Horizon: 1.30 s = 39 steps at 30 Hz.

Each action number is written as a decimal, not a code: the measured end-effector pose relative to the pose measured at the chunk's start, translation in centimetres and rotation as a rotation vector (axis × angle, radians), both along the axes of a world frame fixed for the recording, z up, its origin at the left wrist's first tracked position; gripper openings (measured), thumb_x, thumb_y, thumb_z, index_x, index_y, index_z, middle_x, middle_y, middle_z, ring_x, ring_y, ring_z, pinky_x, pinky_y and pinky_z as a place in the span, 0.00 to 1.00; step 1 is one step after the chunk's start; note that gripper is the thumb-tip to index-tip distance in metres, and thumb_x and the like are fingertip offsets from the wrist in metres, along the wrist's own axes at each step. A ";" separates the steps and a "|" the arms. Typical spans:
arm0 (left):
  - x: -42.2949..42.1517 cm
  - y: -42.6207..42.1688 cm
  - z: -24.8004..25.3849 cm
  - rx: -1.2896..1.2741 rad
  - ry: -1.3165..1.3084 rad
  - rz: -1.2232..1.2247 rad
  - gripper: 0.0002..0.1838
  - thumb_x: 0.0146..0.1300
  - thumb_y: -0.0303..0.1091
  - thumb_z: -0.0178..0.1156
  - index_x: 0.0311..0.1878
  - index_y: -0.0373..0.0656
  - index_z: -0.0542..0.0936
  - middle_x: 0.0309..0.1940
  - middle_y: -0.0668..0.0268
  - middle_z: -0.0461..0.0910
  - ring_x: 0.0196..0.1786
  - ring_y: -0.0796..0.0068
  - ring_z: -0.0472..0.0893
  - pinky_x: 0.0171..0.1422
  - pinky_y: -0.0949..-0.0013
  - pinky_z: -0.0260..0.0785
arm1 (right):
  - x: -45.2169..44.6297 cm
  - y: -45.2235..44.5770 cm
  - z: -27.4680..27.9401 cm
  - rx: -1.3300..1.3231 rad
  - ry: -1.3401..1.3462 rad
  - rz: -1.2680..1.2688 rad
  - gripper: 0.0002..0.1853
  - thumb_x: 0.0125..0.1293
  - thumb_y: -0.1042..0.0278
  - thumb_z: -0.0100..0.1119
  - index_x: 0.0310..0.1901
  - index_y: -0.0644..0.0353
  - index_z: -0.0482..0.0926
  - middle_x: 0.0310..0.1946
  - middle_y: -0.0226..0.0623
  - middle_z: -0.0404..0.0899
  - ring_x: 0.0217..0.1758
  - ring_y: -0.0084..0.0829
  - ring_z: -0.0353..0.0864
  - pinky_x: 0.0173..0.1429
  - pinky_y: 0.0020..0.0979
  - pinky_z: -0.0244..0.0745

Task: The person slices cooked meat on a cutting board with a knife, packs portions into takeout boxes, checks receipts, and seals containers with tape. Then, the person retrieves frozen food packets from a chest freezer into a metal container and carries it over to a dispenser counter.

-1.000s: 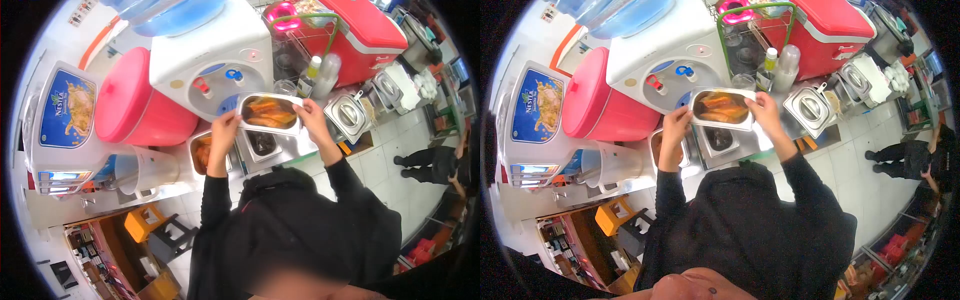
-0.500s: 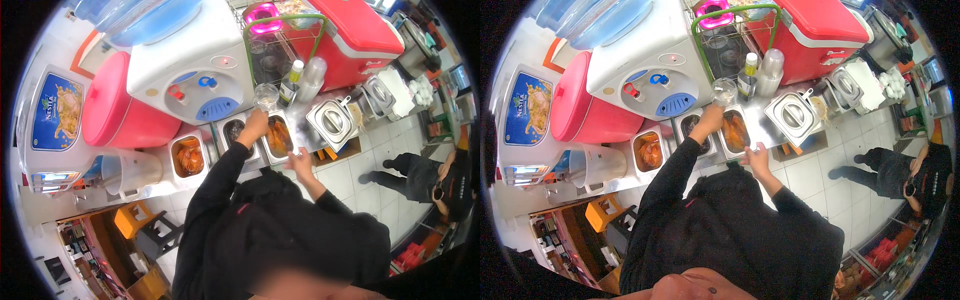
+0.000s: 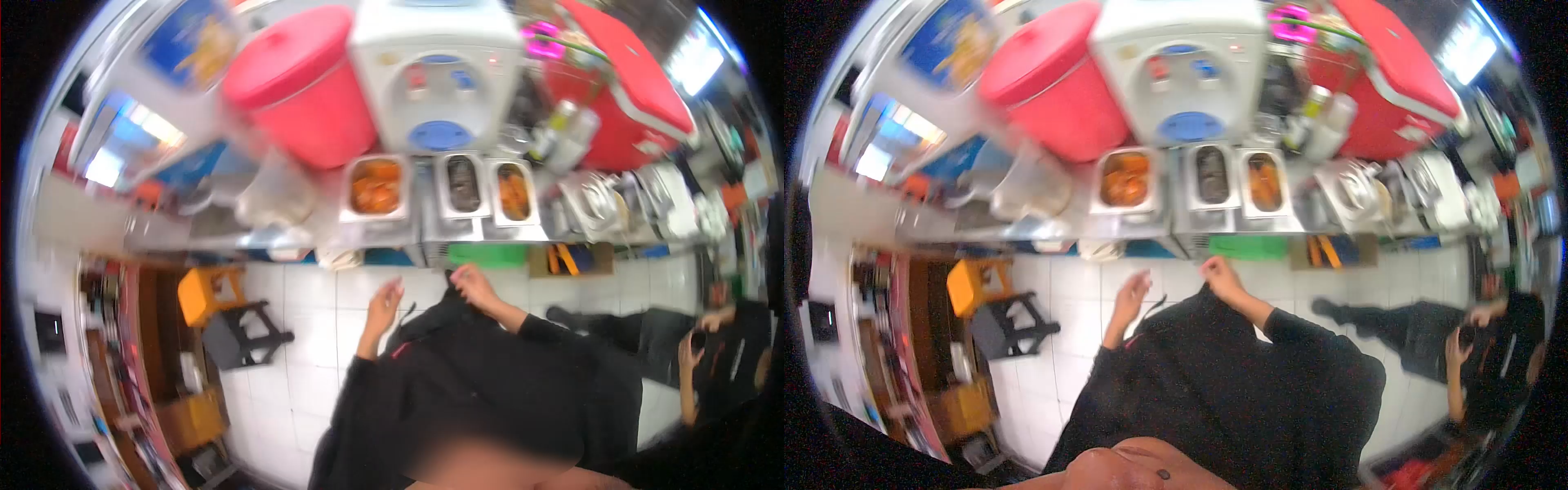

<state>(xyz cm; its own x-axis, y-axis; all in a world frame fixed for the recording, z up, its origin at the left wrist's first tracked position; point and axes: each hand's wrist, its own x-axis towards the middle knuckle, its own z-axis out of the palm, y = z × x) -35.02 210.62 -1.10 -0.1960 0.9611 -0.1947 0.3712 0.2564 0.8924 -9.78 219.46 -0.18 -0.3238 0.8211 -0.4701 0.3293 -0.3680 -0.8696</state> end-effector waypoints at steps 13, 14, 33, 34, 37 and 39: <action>-1.1 -49.1 -9.9 -0.478 0.057 0.660 0.15 0.58 0.42 0.55 0.39 0.42 0.83 0.35 0.52 0.82 0.42 0.50 0.81 0.44 0.53 0.73 | -34.1 -30.3 -12.5 0.658 -0.286 2.181 0.19 0.61 0.50 0.59 0.43 0.59 0.77 0.38 0.45 0.81 0.45 0.49 0.78 0.48 0.46 0.72; -1.3 -50.8 -10.8 -0.511 0.017 0.783 0.15 0.59 0.42 0.55 0.38 0.41 0.83 0.35 0.51 0.82 0.42 0.49 0.81 0.44 0.52 0.73 | -36.6 -33.6 -11.7 0.719 -0.298 2.224 0.18 0.61 0.51 0.59 0.41 0.59 0.78 0.37 0.45 0.81 0.44 0.49 0.79 0.47 0.45 0.73; -16.2 -100.1 -14.5 -1.413 -0.405 2.160 0.35 0.43 0.45 0.71 0.57 0.56 0.70 0.57 0.62 0.70 0.63 0.57 0.67 0.56 0.45 0.62 | -89.1 -105.3 -12.5 1.283 0.231 2.358 0.48 0.55 0.58 0.65 0.72 0.56 0.45 0.65 0.59 0.56 0.72 0.55 0.51 0.62 0.75 0.46; -15.2 -101.8 -14.9 -1.370 -0.510 2.176 0.38 0.45 0.45 0.69 0.62 0.55 0.67 0.60 0.61 0.68 0.66 0.56 0.64 0.59 0.44 0.62 | -92.1 -111.9 -10.3 1.298 0.440 2.313 0.44 0.55 0.61 0.64 0.71 0.55 0.50 0.65 0.57 0.57 0.72 0.53 0.52 0.62 0.72 0.49; -14.0 -107.1 -19.5 -0.946 -0.777 2.288 0.27 0.57 0.51 0.60 0.57 0.47 0.74 0.51 0.57 0.77 0.58 0.56 0.74 0.56 0.42 0.68 | -98.0 -129.4 -1.2 1.107 0.934 2.211 0.34 0.55 0.68 0.64 0.64 0.54 0.62 0.57 0.53 0.65 0.59 0.48 0.68 0.59 0.49 0.66; -17.2 -113.0 -21.2 -1.032 -0.432 1.796 0.22 0.62 0.46 0.57 0.54 0.43 0.75 0.38 0.57 0.82 0.41 0.58 0.82 0.41 0.49 0.74 | -100.5 -138.1 -1.2 0.799 1.065 2.191 0.33 0.54 0.70 0.64 0.62 0.55 0.63 0.53 0.51 0.66 0.53 0.46 0.71 0.55 0.45 0.69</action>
<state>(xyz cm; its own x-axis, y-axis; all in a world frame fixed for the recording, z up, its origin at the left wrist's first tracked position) -52.24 97.62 -22.32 -0.3650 -0.6393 -0.6768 -0.9226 0.3461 0.1706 -110.33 81.39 -1.38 -0.3110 -0.8822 0.3534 -0.7560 0.0043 -0.6546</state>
